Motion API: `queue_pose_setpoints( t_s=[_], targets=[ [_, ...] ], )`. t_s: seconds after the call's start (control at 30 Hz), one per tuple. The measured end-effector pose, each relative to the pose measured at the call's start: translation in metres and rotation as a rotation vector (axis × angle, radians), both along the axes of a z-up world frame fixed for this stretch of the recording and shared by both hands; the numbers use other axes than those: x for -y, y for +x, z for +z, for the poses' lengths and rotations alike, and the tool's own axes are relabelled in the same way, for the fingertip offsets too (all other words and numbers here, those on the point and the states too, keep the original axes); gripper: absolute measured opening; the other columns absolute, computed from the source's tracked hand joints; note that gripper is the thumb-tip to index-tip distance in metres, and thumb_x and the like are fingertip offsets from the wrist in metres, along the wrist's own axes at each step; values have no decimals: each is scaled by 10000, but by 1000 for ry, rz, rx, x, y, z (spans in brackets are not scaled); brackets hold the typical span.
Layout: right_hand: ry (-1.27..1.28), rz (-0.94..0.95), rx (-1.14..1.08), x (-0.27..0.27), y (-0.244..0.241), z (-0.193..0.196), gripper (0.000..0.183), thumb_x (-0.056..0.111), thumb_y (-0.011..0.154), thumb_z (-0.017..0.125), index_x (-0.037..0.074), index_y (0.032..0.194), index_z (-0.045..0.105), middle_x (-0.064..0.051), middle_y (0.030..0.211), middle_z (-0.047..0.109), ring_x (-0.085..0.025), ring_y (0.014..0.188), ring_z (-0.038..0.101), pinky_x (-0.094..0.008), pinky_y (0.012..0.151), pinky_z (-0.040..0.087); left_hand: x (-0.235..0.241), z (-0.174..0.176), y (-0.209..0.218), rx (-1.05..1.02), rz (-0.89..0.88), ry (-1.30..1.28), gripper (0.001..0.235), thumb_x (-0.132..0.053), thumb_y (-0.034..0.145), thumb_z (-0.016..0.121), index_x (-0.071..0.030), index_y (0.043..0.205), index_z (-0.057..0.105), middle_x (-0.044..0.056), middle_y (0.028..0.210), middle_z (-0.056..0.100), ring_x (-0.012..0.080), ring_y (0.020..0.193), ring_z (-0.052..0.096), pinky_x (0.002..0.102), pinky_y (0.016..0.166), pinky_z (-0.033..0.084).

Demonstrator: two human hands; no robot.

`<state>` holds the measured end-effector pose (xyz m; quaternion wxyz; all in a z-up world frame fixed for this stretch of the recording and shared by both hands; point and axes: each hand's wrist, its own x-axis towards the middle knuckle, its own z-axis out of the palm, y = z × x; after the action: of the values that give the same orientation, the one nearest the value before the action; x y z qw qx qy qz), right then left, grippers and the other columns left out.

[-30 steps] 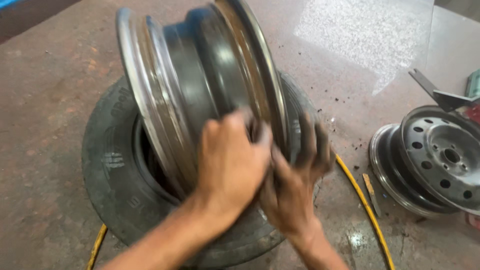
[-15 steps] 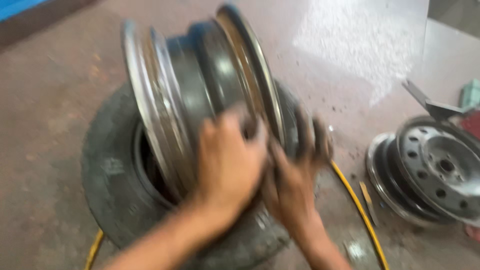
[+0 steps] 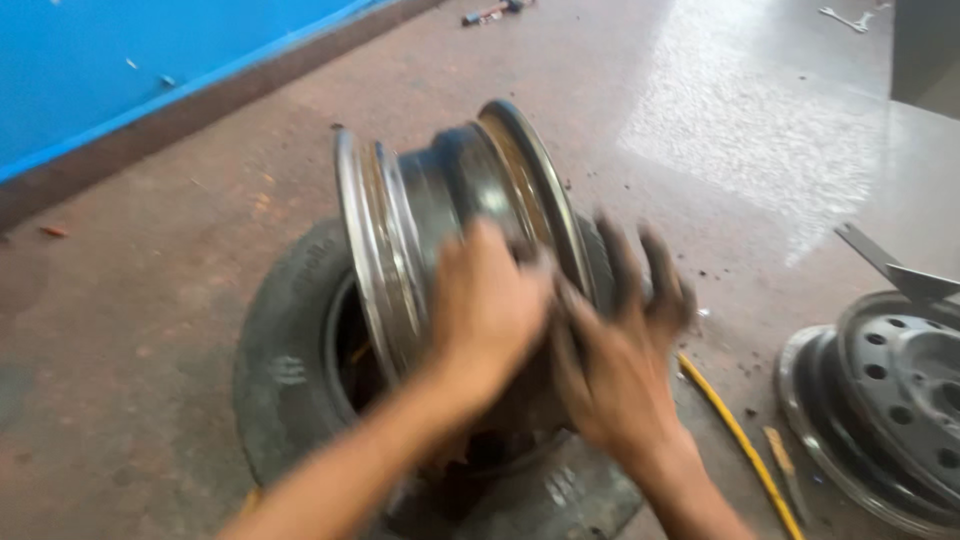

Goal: The person scrubs the surface of a metal wheel rim using a dark abrasive pad. The wheel is positioned upright on a tire on the floor. The person rotates the wheel by hand to access different sections while scrubbing the outer rim and inner barrel.

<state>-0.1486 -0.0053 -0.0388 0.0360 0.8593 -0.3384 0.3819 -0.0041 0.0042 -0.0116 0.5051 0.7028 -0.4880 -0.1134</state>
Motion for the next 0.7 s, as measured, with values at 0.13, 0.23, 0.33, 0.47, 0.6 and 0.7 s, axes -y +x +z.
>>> queue_pose_setpoints(
  t_s=[0.13, 0.23, 0.33, 0.47, 0.6, 0.7],
  targets=[
    [57, 69, -71, 44, 27, 30, 369, 213, 986, 589, 133, 1321, 720, -122, 1684, 273, -378, 1567, 61, -546, 1227, -1, 59, 33, 44, 16, 74, 96, 285, -228, 750, 808, 34, 821, 722, 286, 852, 709, 379, 845, 758, 446, 728, 624],
    [35, -3, -95, 22, 21, 26, 386, 235, 975, 573, 137, 1324, 705, -119, 1682, 257, -355, 1570, 38, -544, 1242, -11, 44, 23, 31, 54, 82, 20, 347, -249, 713, 828, 37, 872, 714, 275, 861, 721, 405, 839, 744, 459, 718, 604],
    [-4, -44, -125, 1, 12, 18, 406, 265, 978, 555, 147, 1343, 688, -119, 1674, 249, -354, 1550, 8, -556, 1221, -33, 31, 11, 23, 41, 56, 30, 388, -255, 719, 824, 39, 938, 697, 272, 883, 737, 431, 847, 728, 482, 718, 578],
    [130, 17, -161, 66, 45, 49, 361, 297, 1021, 529, 160, 1303, 707, -93, 1682, 236, -346, 1550, -5, -553, 1203, -30, 74, 42, 58, -48, 38, 176, 343, -267, 777, 768, 60, 877, 751, 295, 902, 750, 373, 891, 797, 438, 794, 636],
    [102, 20, -120, 36, 30, 42, 433, 265, 1012, 523, 139, 1392, 688, -76, 1673, 297, -313, 1578, 48, -541, 1240, 5, 63, 34, 52, 131, 73, -23, 403, -265, 696, 858, 82, 848, 720, 307, 852, 708, 418, 821, 721, 454, 705, 594],
    [14, -67, -179, 8, 24, 29, 400, 303, 984, 541, 135, 1313, 692, -70, 1612, 336, -331, 1534, 63, -539, 1221, 16, 32, 13, 36, -97, -89, 203, 272, -269, 755, 746, -30, 881, 778, 186, 815, 792, 301, 724, 805, 383, 729, 618]
  ],
)
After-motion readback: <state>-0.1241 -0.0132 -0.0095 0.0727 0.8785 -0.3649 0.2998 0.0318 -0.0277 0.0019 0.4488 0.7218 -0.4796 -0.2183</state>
